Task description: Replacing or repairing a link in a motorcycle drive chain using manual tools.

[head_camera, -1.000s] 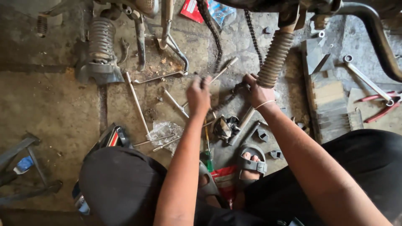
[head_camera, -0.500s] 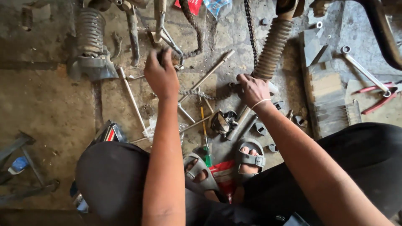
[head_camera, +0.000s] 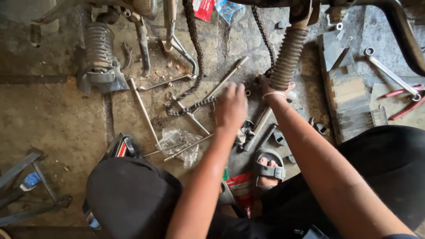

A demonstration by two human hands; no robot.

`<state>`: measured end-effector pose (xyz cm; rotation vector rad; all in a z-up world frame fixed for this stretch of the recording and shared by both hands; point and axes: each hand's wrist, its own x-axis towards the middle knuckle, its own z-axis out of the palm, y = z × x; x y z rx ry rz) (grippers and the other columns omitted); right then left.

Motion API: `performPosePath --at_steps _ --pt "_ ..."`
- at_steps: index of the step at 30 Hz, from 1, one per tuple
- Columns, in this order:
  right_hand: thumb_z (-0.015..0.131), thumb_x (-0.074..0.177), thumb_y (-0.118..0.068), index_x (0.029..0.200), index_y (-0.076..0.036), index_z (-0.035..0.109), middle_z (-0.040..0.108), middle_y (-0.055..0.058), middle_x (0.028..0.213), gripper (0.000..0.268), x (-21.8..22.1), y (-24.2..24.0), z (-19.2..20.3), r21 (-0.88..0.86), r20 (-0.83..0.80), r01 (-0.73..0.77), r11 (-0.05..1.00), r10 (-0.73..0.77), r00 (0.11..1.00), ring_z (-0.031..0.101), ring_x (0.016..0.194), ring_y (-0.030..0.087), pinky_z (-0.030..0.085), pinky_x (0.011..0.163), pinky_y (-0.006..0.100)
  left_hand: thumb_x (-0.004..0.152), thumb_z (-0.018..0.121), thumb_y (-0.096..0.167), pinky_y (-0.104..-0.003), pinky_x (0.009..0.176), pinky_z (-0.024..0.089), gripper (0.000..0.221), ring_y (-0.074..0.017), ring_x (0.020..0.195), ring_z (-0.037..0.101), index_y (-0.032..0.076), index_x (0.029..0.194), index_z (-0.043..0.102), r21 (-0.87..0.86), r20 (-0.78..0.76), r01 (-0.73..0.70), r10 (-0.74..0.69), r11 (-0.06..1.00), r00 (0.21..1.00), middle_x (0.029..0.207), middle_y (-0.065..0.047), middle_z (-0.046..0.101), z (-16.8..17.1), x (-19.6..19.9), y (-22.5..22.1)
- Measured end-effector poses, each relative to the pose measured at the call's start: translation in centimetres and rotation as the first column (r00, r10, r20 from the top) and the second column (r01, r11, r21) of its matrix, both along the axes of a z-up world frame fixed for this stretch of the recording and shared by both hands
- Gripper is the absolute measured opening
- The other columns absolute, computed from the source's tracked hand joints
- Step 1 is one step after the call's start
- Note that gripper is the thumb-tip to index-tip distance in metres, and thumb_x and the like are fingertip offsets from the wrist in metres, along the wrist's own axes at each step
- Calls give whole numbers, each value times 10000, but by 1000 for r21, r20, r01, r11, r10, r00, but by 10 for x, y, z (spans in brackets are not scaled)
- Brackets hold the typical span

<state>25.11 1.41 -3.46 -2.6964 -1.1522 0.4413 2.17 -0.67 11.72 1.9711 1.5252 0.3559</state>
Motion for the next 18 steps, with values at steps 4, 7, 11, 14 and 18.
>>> performPosePath --at_steps 4,7,11,14,18 --pt "772 816 -634 1505 -130 431 471 163 1515 919 7 26 2 -204 -48 39 978 -50 998 338 1463 372 120 1226 622 847 526 61 -448 850 552 469 -389 1110 596 -1 1304 610 324 50 -93 81 942 995 1280 -233 627 -106 21 -20" --pt "819 720 -467 1498 -51 423 525 165 1390 967 14 22 14 270 -179 -96 958 148 973 434 1308 355 307 1119 493 976 541 105 -469 967 527 390 -395 1229 577 30 1354 606 266 21 -113 112 957 994 1363 -195 598 -139 27 -18" --pt "845 704 -347 1355 -1 487 593 145 1176 820 5 31 62 450 -238 -152 880 282 929 526 1084 317 457 958 396 992 637 174 -491 1043 477 317 -393 1250 566 50 1284 619 265 151 -215 180 940 972 1306 -181 617 -55 1 11" --pt "836 783 -332 1127 -7 605 644 106 960 526 -2 36 94 208 -283 -155 966 211 936 573 881 271 498 809 379 967 678 273 -507 1033 449 427 -393 1211 551 -17 1271 601 416 340 -471 347 778 874 1255 -223 612 21 -22 39" --pt "692 851 -295 924 -78 600 652 72 757 246 5 43 71 202 -979 591 781 150 137 692 656 253 594 616 412 996 653 378 -473 964 490 473 -355 1114 624 -33 1224 593 90 461 -626 525 774 715 1170 -234 649 51 -45 86"
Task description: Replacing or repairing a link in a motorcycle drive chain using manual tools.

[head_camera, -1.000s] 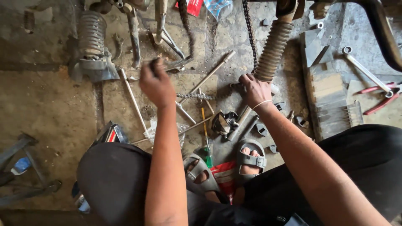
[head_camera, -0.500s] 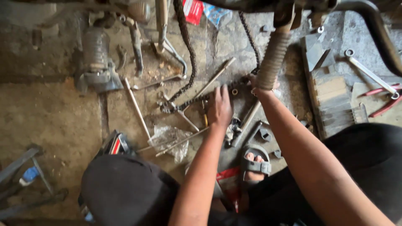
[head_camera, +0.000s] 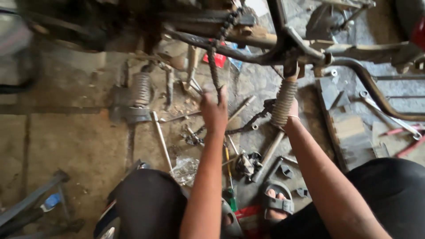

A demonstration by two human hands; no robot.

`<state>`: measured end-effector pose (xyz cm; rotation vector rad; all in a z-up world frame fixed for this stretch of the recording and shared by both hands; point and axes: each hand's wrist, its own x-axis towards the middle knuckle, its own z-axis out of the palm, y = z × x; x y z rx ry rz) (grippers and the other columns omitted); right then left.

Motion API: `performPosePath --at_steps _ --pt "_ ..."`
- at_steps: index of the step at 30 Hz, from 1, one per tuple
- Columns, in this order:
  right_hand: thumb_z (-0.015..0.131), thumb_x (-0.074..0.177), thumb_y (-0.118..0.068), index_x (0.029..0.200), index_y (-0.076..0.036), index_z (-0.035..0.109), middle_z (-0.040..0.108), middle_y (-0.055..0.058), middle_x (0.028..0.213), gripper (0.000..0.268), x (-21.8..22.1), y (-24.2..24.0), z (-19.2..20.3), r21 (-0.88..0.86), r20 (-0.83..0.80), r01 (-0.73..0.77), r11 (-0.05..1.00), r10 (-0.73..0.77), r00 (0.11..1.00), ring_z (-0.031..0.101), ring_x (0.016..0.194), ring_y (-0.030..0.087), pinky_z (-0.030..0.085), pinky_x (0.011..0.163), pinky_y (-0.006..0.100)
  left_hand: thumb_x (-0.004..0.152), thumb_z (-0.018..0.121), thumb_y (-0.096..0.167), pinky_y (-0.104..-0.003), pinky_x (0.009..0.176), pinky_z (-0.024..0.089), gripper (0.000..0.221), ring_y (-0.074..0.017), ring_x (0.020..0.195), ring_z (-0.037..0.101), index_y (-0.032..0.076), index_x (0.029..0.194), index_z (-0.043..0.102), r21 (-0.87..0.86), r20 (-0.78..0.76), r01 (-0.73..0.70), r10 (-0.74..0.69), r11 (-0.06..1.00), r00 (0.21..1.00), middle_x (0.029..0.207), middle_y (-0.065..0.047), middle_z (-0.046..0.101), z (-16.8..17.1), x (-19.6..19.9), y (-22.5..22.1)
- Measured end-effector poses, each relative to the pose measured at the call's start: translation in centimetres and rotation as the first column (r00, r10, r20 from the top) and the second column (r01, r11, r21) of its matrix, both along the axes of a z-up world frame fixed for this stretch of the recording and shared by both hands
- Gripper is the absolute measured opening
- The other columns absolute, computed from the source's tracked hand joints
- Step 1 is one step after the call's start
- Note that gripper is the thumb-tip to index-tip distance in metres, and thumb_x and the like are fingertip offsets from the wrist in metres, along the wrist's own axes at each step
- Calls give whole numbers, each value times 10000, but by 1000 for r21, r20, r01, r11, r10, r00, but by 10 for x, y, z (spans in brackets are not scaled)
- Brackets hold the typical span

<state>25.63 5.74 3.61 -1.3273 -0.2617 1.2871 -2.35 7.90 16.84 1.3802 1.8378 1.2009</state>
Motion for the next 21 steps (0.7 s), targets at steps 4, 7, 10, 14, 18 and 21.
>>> performPosePath --at_steps 4,7,10,14,18,21 --pt "719 889 -159 993 -30 634 672 87 821 186 -4 10 7 -226 969 -353 908 245 10 667 689 250 563 606 413 1043 580 317 -428 865 562 296 -300 953 733 42 1071 685 -205 249 262 -209 943 946 984 -137 743 -25 -49 14" --pt "642 1013 -185 1040 -54 632 681 62 820 135 -11 5 40 -39 269 67 997 -54 962 665 676 188 548 609 359 1013 536 178 -344 829 582 205 -239 892 711 63 917 676 447 -291 233 -107 864 951 906 -121 719 4 -113 42" --pt "650 924 -113 1058 -90 607 674 28 797 143 -7 -9 35 85 304 -110 990 80 949 668 658 166 560 588 322 1140 519 429 -404 833 489 497 -282 882 616 -28 990 641 308 21 -85 83 947 996 951 -133 685 118 -192 66" --pt "649 1041 -54 1075 -5 664 640 55 924 62 30 5 49 281 759 -222 934 -74 647 560 788 129 477 661 313 1064 728 319 -389 683 517 368 -247 862 649 -15 1182 629 380 462 -160 -37 911 886 1050 -119 714 115 -272 144" --pt "660 972 -89 965 -21 646 620 19 741 70 16 6 130 102 506 -58 993 -2 862 588 620 154 473 540 314 1044 769 289 -377 531 415 378 -237 686 566 7 1250 622 133 321 -28 -16 991 947 944 -107 675 136 -297 138" --pt "594 970 -128 1028 -70 711 594 85 671 143 23 -20 123 -121 434 -179 976 214 875 552 578 252 453 518 382 1031 742 330 -406 650 510 434 -252 839 649 42 1331 620 -3 138 -29 29 1000 990 1088 -119 716 94 -304 131"
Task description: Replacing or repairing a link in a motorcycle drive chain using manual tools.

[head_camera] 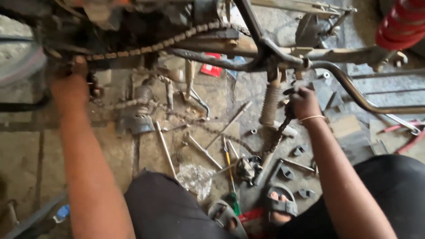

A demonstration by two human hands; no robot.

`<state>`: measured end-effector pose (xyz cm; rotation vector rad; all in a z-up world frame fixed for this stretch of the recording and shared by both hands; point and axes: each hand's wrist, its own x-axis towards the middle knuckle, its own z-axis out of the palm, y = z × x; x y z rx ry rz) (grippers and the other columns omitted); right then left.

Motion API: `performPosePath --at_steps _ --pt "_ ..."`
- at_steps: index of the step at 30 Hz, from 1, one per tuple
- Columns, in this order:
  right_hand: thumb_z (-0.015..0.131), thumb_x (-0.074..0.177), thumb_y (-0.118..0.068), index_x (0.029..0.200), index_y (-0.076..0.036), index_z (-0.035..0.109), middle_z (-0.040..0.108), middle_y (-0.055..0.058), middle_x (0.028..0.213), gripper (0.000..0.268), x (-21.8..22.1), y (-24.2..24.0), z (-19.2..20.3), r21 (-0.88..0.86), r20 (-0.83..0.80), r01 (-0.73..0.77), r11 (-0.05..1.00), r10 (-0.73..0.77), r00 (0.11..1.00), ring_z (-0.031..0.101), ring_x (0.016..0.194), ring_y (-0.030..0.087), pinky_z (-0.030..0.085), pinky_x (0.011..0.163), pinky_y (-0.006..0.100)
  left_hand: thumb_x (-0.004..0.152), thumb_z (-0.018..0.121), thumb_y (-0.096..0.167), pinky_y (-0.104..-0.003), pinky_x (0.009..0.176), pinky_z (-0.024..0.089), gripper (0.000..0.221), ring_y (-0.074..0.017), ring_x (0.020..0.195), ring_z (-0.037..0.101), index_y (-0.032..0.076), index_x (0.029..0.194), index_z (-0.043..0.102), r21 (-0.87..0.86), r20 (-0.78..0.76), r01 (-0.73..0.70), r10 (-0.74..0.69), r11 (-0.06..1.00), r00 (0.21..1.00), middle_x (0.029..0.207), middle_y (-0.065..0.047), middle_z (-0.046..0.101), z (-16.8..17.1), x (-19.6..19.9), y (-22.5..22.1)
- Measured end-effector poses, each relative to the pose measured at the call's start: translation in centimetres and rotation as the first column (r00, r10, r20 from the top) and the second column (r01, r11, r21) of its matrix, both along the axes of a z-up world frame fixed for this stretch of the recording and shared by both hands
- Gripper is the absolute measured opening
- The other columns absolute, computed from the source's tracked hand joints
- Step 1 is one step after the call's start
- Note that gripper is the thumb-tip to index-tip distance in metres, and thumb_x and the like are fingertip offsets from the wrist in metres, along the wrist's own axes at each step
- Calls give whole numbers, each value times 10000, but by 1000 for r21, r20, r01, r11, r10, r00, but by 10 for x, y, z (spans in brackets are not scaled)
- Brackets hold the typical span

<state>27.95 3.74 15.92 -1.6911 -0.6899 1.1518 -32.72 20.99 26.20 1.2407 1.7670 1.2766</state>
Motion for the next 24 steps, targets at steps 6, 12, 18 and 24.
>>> performPosePath --at_steps 6,12,18,24 --pt "668 870 -220 977 -66 714 726 222 925 193 -49 -23 -87 -224 690 -451 864 467 553 685 838 421 542 745 502 1105 723 322 -508 1361 198 914 -363 1619 204 77 1670 48 334 -697 -162 359 929 621 1736 -178 141 -70 116 -105" --pt "619 954 -174 993 -99 657 712 215 1004 93 -45 -26 -176 -235 840 -527 817 443 313 672 946 427 528 860 501 790 727 467 -523 928 480 541 -383 1077 651 40 1111 643 -368 -613 604 -673 707 414 1131 -201 709 -135 315 -254" --pt "724 905 -235 1160 -12 563 698 279 954 374 -49 -19 -82 -67 752 -169 983 161 639 646 895 486 519 762 512 954 648 339 -532 743 567 416 -456 983 677 43 1247 633 -264 -531 669 -683 695 501 1088 -201 725 -232 313 -245" --pt "754 837 -86 1135 -37 677 735 85 961 312 -43 -52 -168 -15 -93 23 1000 -24 995 695 775 198 579 689 357 995 635 357 -512 818 538 331 -409 1015 676 100 1200 661 -358 -293 661 -752 659 591 1100 -183 718 -183 350 -193"
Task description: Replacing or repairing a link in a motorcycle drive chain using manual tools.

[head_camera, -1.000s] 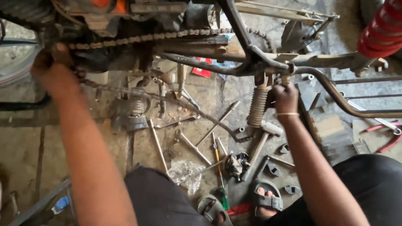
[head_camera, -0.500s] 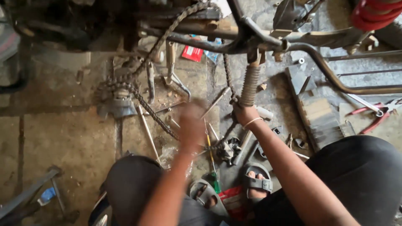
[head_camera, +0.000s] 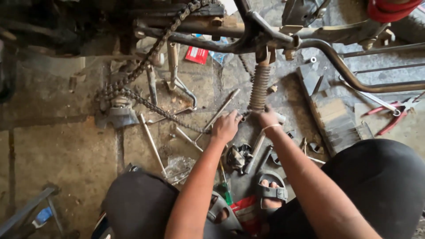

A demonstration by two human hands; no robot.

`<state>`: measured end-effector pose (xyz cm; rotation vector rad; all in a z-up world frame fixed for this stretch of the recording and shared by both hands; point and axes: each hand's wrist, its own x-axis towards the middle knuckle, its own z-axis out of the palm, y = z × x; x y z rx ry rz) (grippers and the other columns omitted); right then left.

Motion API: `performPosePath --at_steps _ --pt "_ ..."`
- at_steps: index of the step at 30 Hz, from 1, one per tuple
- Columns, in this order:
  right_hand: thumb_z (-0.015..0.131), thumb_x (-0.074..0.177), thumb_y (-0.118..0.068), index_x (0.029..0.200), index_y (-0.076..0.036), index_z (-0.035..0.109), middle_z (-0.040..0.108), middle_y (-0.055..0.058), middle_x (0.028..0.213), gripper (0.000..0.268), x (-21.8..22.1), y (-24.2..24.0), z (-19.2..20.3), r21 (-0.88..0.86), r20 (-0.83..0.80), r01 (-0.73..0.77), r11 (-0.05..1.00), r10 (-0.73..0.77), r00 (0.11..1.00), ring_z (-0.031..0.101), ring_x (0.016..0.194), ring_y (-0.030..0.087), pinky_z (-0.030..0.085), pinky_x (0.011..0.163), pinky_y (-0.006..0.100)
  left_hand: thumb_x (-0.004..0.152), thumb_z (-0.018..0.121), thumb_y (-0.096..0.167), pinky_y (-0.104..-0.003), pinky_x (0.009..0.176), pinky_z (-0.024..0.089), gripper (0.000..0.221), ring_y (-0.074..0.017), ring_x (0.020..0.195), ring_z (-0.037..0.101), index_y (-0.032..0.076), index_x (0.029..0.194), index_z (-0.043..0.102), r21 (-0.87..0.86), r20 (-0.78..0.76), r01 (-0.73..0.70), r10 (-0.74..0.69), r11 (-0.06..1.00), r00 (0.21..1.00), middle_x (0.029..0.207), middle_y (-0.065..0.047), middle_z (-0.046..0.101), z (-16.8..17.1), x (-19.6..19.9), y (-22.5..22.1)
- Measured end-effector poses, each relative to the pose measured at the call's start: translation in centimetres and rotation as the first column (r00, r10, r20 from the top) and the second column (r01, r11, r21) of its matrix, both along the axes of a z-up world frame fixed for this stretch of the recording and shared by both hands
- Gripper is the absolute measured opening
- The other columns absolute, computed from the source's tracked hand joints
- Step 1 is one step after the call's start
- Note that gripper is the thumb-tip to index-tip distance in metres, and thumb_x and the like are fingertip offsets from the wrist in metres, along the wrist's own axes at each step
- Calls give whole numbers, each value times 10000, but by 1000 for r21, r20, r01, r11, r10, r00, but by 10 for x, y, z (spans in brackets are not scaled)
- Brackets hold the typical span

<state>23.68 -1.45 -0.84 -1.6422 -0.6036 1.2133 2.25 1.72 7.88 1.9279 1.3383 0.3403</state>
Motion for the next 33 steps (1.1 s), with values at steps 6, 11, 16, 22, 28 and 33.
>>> performPosePath --at_steps 6,11,16,22,28,33 --pt "739 779 -38 1089 -16 672 756 90 934 318 2 -20 -41 -184 -142 132 974 -159 977 743 760 202 581 647 372 841 734 76 -448 945 520 301 -386 1090 633 75 1140 702 129 252 -57 23 990 968 1156 -197 679 -135 12 14" --pt "781 799 -95 1048 -37 766 785 107 939 256 -20 -23 6 -200 473 -73 977 162 866 738 831 233 575 761 373 761 781 37 -431 915 518 307 -375 1050 634 88 1063 755 -8 194 -115 114 993 974 1128 -197 657 -87 -7 5" --pt "903 679 -202 991 -65 777 762 173 932 364 -41 -29 16 -221 734 -269 937 341 587 729 868 346 567 789 415 736 843 97 -428 921 521 292 -367 1043 652 83 1019 770 -13 223 -108 108 994 969 1091 -181 693 -53 10 -6" --pt "885 708 -254 997 -56 758 774 183 940 372 -46 -18 -15 -298 760 -1 955 238 604 722 916 385 520 883 453 710 874 165 -436 909 529 292 -360 1006 672 117 984 787 -80 216 -219 231 972 949 1019 -167 725 -59 11 -7" --pt "805 707 -238 995 -14 710 756 145 886 377 -28 -18 -51 -183 558 56 982 57 828 737 828 297 563 764 410 738 828 164 -440 882 541 231 -368 1013 670 180 968 813 -142 56 -220 229 965 972 1044 -157 731 -83 4 -11" --pt "610 1058 -359 998 56 660 577 103 761 423 -2 -12 -56 -261 125 45 964 -13 992 506 621 227 383 561 413 830 742 176 -463 880 547 256 -352 1011 680 172 1085 763 -108 -22 -71 69 992 997 1099 -142 727 -53 1 -11"
